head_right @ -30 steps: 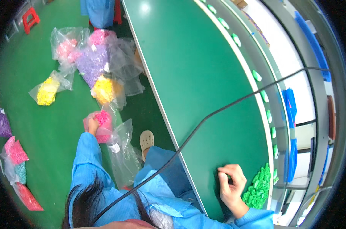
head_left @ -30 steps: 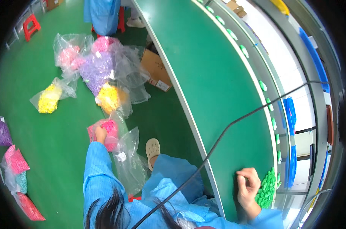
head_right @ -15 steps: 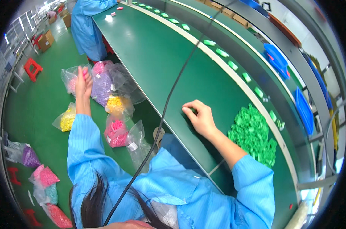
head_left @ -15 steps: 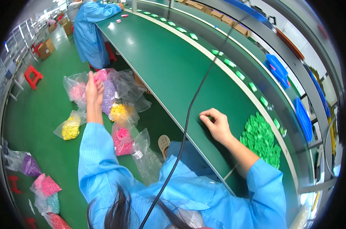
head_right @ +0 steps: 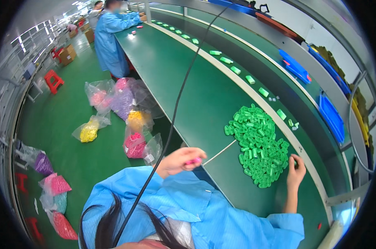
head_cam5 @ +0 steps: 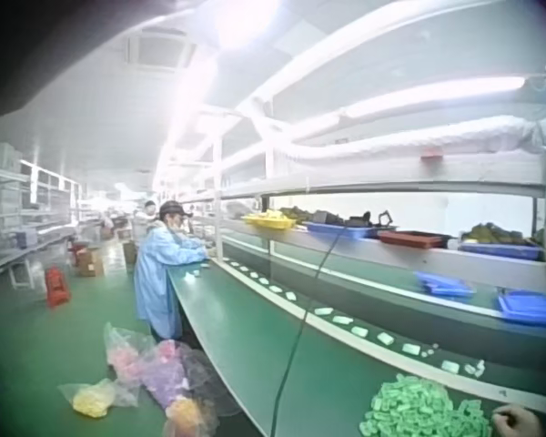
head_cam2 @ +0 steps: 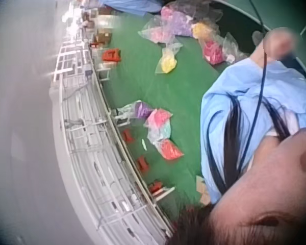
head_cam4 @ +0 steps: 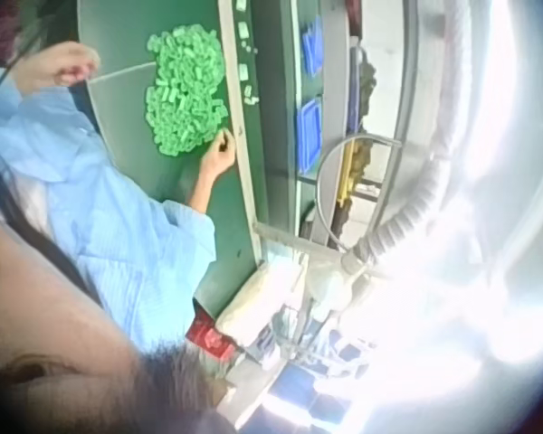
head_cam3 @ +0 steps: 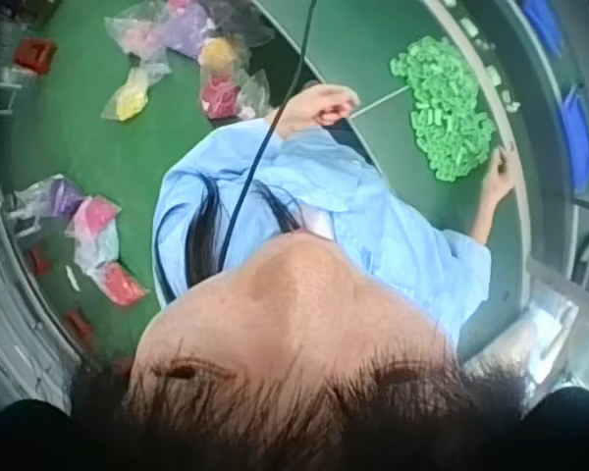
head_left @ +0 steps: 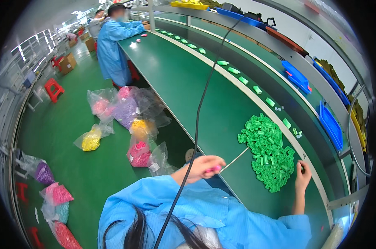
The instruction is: The person assembles green plastic capsule components by hand on a green workbench. They pick up the two halves of the capsules, press them together to form a complete unit, and place the finished items into a pile.
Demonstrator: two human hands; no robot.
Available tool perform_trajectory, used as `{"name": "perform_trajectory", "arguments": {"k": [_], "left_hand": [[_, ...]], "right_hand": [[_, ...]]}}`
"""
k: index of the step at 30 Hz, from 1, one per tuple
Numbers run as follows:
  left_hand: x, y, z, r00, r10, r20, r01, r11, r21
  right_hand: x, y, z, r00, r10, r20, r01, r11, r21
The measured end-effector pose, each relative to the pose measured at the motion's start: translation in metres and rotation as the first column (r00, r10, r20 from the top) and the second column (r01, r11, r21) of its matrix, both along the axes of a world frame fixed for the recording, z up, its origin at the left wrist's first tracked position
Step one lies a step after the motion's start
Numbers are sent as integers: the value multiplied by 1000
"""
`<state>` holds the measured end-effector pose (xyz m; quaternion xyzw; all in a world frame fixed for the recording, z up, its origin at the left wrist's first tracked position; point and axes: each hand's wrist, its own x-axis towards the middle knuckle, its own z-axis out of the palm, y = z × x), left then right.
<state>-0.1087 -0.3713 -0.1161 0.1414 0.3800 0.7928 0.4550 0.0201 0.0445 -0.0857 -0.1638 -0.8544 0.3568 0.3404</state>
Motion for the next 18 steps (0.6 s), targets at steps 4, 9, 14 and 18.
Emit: {"name": "perform_trajectory", "arguments": {"k": [4,9,14,18], "left_hand": [[-19,54,30,980,-15,-200,-1,997,-81],[-77,92,38,921,114,-372,-189,967,-173],[-147,156,57,864,218,-455,-308,942,-135],[-208,210,32,501,414,-760,-653,757,-17]], "right_hand": [[20,31,-29,988,-155,-25,157,980,122],[20,40,-44,974,-222,-37,216,968,-125],[20,45,-47,982,-190,-13,185,967,-176],[16,43,-43,986,-164,-8,160,971,-178]]}}
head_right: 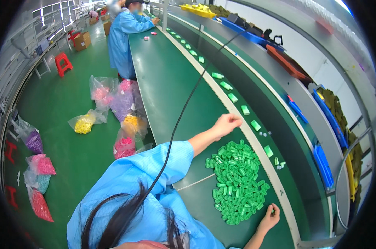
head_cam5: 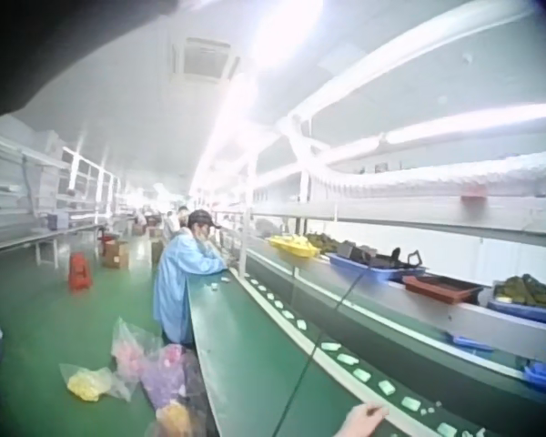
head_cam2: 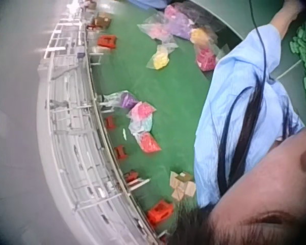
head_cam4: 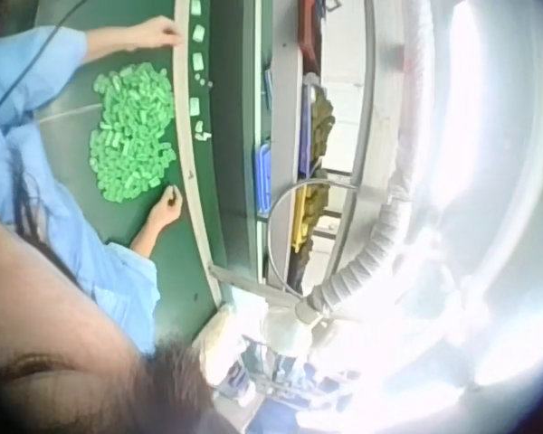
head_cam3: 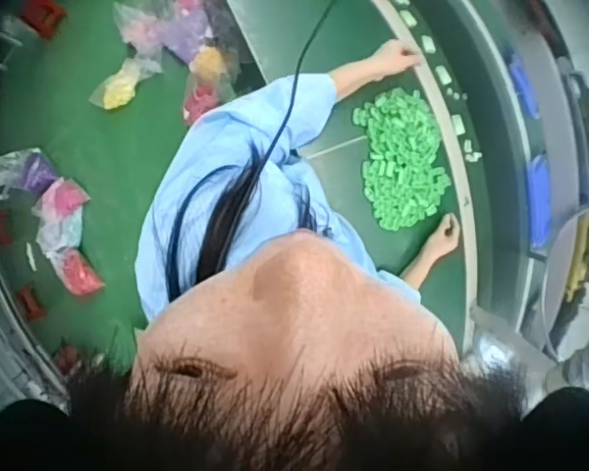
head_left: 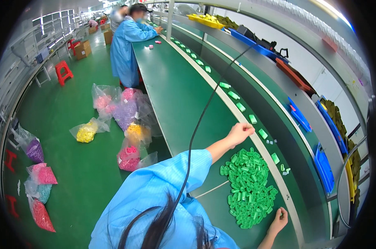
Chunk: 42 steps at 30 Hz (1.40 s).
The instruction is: The person assembles green plastic capsule components by hand on a green workbench. They pick up the two halves of the capsules, press them together to form a complete unit, and place the finished items into a pile.
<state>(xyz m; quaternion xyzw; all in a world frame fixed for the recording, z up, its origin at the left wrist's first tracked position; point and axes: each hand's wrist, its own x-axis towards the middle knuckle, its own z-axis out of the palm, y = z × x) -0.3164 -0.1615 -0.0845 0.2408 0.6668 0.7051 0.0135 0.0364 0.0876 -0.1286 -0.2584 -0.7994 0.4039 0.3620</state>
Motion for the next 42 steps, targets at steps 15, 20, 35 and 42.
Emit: {"name": "perform_trajectory", "arguments": {"k": [15,20,35,42], "left_hand": [[-21,-6,-53,771,142,-621,-471,783,-406],[-18,-16,-53,758,134,-638,-507,736,-448],[-37,-12,-51,894,354,-274,-405,901,-157],[-40,-13,-50,921,371,-117,-378,925,-43]], "right_hand": [[4,-10,5,996,50,67,-46,997,-60],[0,-10,4,995,101,19,-99,989,-112],[3,-10,7,993,119,7,-118,990,-72],[7,-21,21,973,102,209,-151,960,236]]}}
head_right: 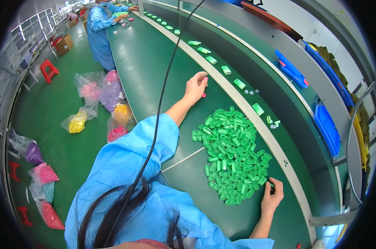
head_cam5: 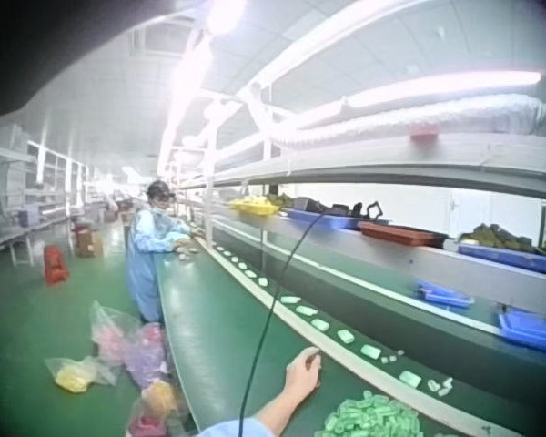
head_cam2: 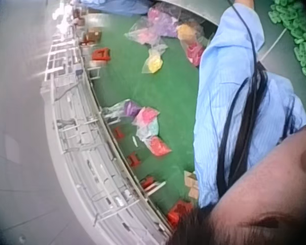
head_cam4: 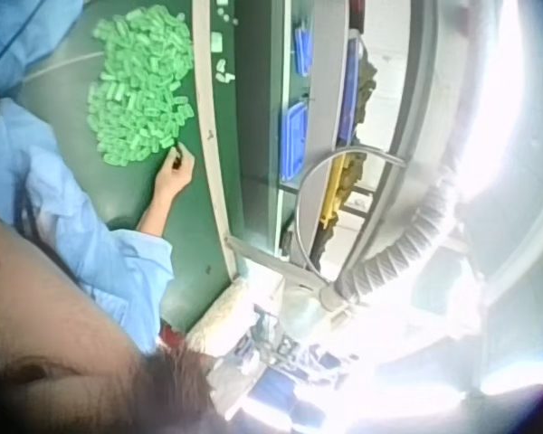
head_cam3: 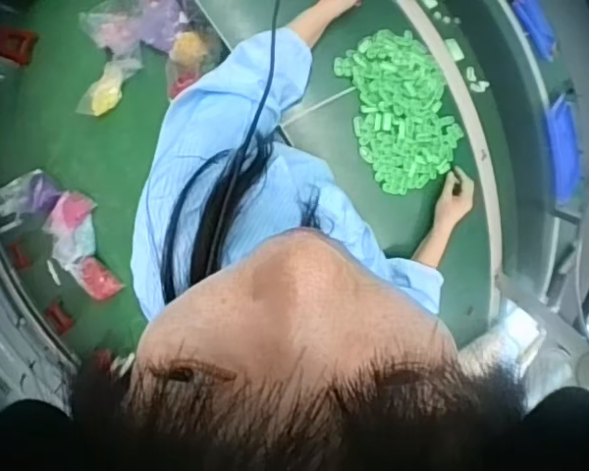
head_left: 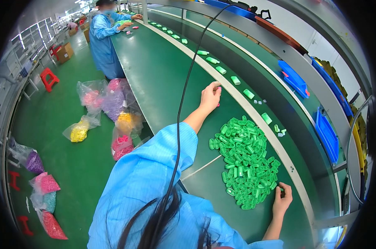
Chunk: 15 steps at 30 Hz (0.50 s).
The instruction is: The person assembles green plastic capsule components by hand on a green workbench. They pick up the two halves of the capsules, press them together to form a complete unit, and place the finished items into a pile.
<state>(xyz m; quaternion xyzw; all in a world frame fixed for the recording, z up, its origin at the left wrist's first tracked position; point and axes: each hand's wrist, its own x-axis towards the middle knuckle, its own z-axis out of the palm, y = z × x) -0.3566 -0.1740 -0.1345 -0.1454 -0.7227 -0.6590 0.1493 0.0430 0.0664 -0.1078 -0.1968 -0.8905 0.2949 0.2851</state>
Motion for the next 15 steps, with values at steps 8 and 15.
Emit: {"name": "perform_trajectory", "arguments": {"k": [8,15], "left_hand": [[2,-4,-2,999,26,-20,-26,1000,1],[4,-2,1,998,-19,64,13,995,100]], "right_hand": [[47,27,-13,994,-109,17,103,975,197],[45,20,-10,994,-110,11,104,959,263]]}}
